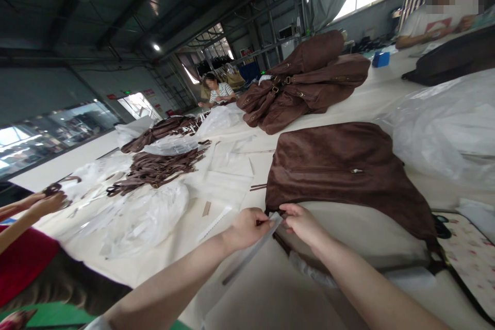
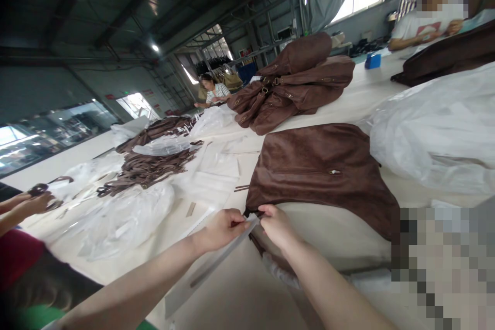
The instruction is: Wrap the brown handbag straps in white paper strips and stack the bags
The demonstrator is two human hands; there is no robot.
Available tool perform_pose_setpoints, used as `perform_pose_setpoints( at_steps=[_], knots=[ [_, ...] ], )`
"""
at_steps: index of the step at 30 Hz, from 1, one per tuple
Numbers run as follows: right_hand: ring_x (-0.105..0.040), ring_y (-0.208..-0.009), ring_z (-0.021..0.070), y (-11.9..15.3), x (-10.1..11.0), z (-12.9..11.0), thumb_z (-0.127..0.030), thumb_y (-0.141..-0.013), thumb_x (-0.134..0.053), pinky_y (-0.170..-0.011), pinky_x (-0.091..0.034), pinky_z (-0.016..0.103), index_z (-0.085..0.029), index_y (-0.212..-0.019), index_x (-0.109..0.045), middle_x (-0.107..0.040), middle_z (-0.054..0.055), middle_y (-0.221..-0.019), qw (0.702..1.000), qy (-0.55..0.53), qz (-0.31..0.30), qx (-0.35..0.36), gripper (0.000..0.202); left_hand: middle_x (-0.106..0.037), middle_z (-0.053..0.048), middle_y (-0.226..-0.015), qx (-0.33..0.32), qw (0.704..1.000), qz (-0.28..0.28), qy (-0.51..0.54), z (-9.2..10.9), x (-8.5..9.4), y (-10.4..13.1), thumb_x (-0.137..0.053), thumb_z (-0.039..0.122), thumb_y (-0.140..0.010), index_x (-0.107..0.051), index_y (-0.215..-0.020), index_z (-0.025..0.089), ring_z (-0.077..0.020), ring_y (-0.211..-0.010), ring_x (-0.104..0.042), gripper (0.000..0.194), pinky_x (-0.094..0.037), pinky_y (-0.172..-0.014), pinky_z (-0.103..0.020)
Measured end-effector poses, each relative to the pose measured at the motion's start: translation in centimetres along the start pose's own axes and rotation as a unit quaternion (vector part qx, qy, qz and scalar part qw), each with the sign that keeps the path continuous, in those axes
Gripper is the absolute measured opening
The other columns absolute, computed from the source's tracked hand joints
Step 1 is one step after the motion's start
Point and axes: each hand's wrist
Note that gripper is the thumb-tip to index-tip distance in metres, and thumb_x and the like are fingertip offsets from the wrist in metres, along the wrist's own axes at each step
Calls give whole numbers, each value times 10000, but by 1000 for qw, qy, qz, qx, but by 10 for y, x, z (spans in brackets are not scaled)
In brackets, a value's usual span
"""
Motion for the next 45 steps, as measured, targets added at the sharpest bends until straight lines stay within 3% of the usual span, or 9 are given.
perform_pose_setpoints(
  at_steps=[8, 19, 24, 29, 35, 38, 45],
  knots=[
    [-646, -912, 172, 2, 5, -8, -137, -675, -466, -638, -496, 228, -162, -1117, -613, -676, 92, -1060, 1000, -23, -8, -13, 467, -470, 11, -579, 25, 999, 29, -31, -1, -2, -7, -453, 381, -855, -614, -592, 129, -95, -559, -406, 398, -253, -526, -240],
    [-642, -931, 176, -12, 3, 8, -99, -688, -492, -700, -485, 245, -200, -1127, -563, -689, 62, -1039, 998, 43, 28, 32, 456, -586, -15, -706, -65, 992, 19, -106, 3, -1, -18, -548, 323, -793, -684, -696, 174, -127, -646, -503, 224, -325, -575, -231],
    [-648, -946, 189, -14, 4, 10, -111, -708, -485, -730, -481, 260, -199, -1002, -581, -704, 63, -1001, 998, 53, 18, 43, 322, -564, -6, -635, -47, 993, 26, -104, 2, -3, -22, -455, 326, -863, -688, -685, 163, -118, -597, -492, 335, -325, -548, -230],
    [-655, -928, 184, -11, 5, 5, -75, -691, -452, -722, -485, 257, -203, -934, -593, -707, 57, -984, 998, 48, 10, 43, 309, -628, -50, -756, -36, 986, 74, -144, 7, -7, -26, -446, 295, -869, -702, -737, 168, -163, -739, -566, 315, -380, -646, -246],
    [-658, -909, 193, -11, 5, 4, -84, -690, -459, -668, -500, 261, -192, -1044, -583, -690, 83, -1032, 998, 43, 20, 33, 390, -625, -41, -815, -47, 981, 81, -168, 9, -10, -20, -495, 273, -834, -704, -812, 207, -168, -760, -569, 220, -390, -674, -256],
    [-646, -954, 195, -12, 5, 5, -88, -684, -475, -714, -500, 262, -185, -1045, -601, -683, 84, -1062, 998, 42, 26, 35, 395, -630, -24, -831, -60, 981, 74, -166, 9, -11, -18, -507, 266, -828, -706, -892, 238, -153, -752, -566, 211, -393, -670, -242],
    [-641, -965, 210, -13, 4, 6, -91, -682, -503, -720, -500, 264, -173, -982, -641, -695, 89, -1030, 999, 29, 25, 38, 340, -649, -26, -782, -11, 976, 96, -193, 12, -18, -30, -496, 362, -858, -704, -745, 214, -149, -740, -581, 279, -384, -627, -235]
  ],
)
Point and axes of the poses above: each hand's wrist, its own y-axis away from the middle knuckle, its own x-axis out of the back of the hand, z = x × y
